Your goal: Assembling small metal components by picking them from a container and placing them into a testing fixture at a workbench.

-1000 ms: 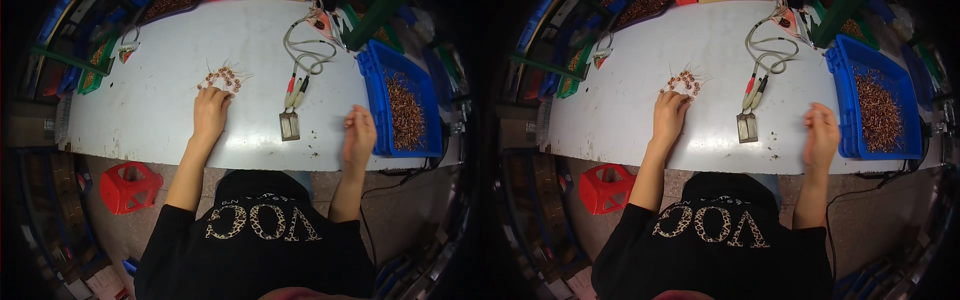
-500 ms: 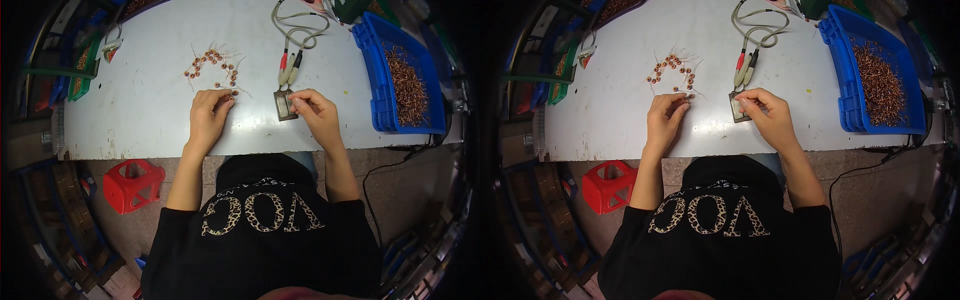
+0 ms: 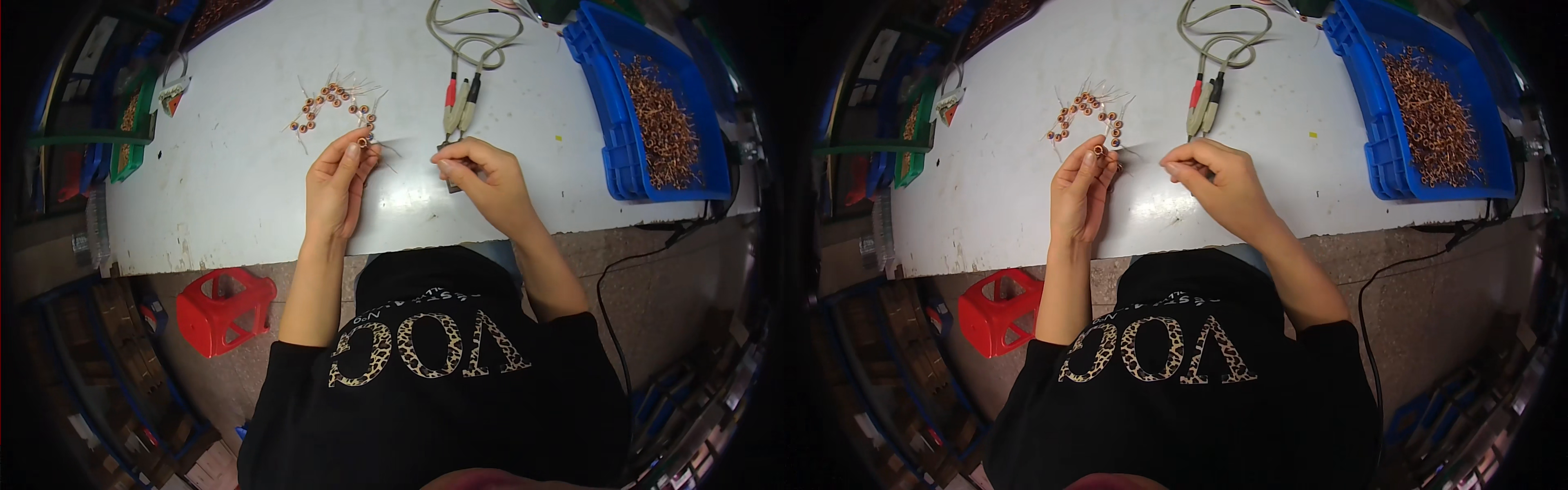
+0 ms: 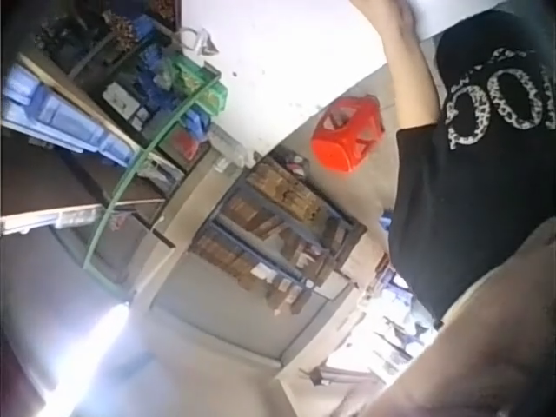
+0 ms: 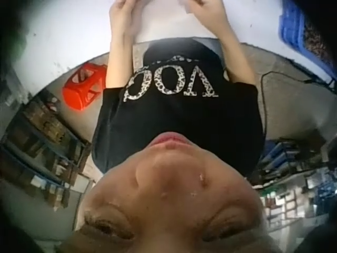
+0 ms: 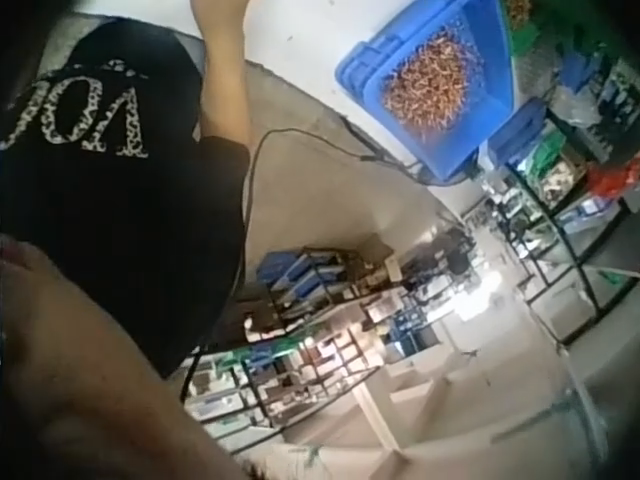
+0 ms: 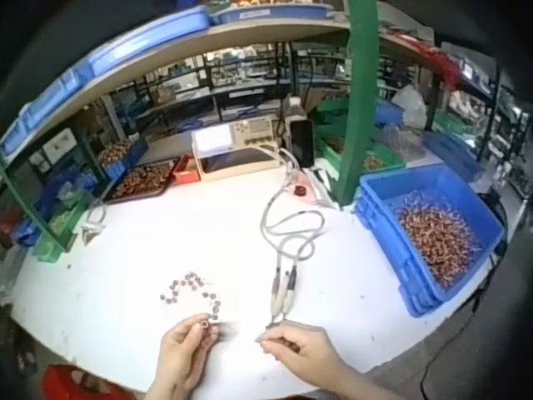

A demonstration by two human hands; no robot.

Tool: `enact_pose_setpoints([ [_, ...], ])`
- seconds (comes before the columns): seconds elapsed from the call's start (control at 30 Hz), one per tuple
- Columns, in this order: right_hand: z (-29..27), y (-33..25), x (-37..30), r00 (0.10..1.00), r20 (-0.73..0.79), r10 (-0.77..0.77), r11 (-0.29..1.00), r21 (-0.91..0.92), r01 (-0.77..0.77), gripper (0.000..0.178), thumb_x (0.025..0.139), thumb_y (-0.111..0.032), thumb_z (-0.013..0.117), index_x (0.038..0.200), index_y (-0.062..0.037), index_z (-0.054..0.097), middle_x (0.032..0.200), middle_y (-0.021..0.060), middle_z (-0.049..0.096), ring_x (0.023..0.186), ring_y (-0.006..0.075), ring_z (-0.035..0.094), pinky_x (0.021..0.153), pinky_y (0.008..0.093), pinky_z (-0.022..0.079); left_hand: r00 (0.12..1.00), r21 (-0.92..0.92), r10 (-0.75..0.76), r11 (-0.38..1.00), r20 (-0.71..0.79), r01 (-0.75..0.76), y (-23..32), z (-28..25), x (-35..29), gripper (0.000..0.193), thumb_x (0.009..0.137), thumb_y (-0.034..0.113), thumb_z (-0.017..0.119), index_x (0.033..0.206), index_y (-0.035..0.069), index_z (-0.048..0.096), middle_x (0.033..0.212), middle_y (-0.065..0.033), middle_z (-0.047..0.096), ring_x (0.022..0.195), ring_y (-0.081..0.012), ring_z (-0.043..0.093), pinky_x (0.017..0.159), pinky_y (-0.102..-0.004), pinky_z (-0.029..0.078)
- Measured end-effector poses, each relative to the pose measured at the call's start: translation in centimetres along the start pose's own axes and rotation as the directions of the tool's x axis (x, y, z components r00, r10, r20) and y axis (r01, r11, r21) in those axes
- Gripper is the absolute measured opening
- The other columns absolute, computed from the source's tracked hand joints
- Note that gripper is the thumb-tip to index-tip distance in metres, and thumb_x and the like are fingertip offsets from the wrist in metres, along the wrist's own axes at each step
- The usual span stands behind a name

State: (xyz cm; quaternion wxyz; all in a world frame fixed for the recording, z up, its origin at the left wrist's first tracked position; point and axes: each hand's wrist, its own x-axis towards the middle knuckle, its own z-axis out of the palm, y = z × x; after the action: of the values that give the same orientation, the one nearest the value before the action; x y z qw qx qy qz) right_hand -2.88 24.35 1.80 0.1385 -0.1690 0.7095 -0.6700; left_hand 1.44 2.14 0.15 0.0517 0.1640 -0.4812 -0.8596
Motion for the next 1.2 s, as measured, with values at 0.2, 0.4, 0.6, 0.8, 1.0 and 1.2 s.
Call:
enact_pose_setpoints([
  [0.2, 0.4, 0.9, 0.3, 0.954, 0.004, -0.301, 0.872, -0.403, 0.277, 0.013, 0.085, -0.001, 0.07, 0.097, -0.0048, 0.07, 0.079, 0.0013, 0.061, 0.068, 0.0139, 0.056, 0.063, 0.0259, 0.045, 0.995, 0.197, 0.093, 0.975, 0.042, -0.099, -1.5, 4.0, -1.3, 0.021, 0.099, 0.001, 0.062, 0.119, -0.002, 0.067, 0.107, -0.0105, 0.07, 0.093, -0.0131, 0.066, 0.088, -0.0224, 0.053],
  [0.4, 0.3, 1.3, -0.2, 0.856, -0.041, -0.516, 0.692, -0.608, 0.388, 0.014, 0.081, -0.002, 0.072, 0.093, -0.0067, 0.066, 0.078, 0.002, 0.059, 0.072, 0.0189, 0.056, 0.067, 0.0286, 0.046, 0.972, 0.283, 0.21, 0.931, 0.105, -0.231, -3.0, 5.3, -1.8, 0.018, 0.095, -0.002, 0.066, 0.114, -0.002, 0.067, 0.105, -0.0101, 0.069, 0.094, -0.0127, 0.066, 0.088, -0.0221, 0.052],
  [0.6, -0.4, 1.6, -0.5, 0.831, -0.023, -0.556, 0.636, -0.655, 0.408, 0.013, 0.082, -0.002, 0.07, 0.092, -0.0073, 0.064, 0.082, 0.0024, 0.063, 0.075, 0.0194, 0.056, 0.071, 0.0302, 0.047, 0.979, 0.279, 0.153, 0.942, 0.133, -0.185, -3.3, 5.9, -2.0, 0.02, 0.092, -0.004, 0.069, 0.112, -0.002, 0.066, 0.103, -0.0089, 0.068, 0.092, -0.0126, 0.065, 0.087, -0.0224, 0.052],
  [0.8, -1.1, 2.0, -0.8, 0.889, -0.034, -0.457, 0.78, -0.496, 0.382, 0.012, 0.083, -0.001, 0.068, 0.092, -0.0071, 0.063, 0.085, 0.0029, 0.065, 0.075, 0.0195, 0.056, 0.071, 0.0305, 0.047, 0.936, 0.434, 0.211, 0.842, 0.281, -0.32, -3.2, 5.2, -2.0, 0.02, 0.09, -0.004, 0.07, 0.11, -0.002, 0.067, 0.102, -0.0081, 0.068, 0.089, -0.0123, 0.063, 0.083, -0.0229, 0.052],
  [1.0, -1.2, 2.2, -1.1, 0.895, 0.008, -0.447, 0.762, -0.521, 0.385, 0.016, 0.083, 0.002, 0.066, 0.095, -0.007, 0.065, 0.086, 0.0027, 0.065, 0.075, 0.0197, 0.057, 0.071, 0.0297, 0.047, 0.908, 0.491, 0.285, 0.77, 0.308, -0.408, -4.0, 5.6, -1.8, 0.02, 0.088, -0.006, 0.07, 0.107, -0.001, 0.069, 0.101, -0.0085, 0.068, 0.086, -0.0137, 0.062, 0.078, -0.0246, 0.052],
  [1.2, -1.7, 3.0, -0.6, 0.825, -0.121, -0.551, 0.695, -0.614, 0.374, 0.018, 0.081, 0.004, 0.066, 0.095, -0.0059, 0.07, 0.087, 0.0024, 0.067, 0.076, 0.0196, 0.058, 0.071, 0.0298, 0.048, 0.787, 0.673, 0.417, 0.417, 0.455, -0.61, -3.9, 5.8, -1.0, 0.02, 0.085, -0.007, 0.07, 0.103, 0.001, 0.07, 0.097, -0.0078, 0.069, 0.082, -0.0159, 0.06, 0.074, -0.0258, 0.051],
])
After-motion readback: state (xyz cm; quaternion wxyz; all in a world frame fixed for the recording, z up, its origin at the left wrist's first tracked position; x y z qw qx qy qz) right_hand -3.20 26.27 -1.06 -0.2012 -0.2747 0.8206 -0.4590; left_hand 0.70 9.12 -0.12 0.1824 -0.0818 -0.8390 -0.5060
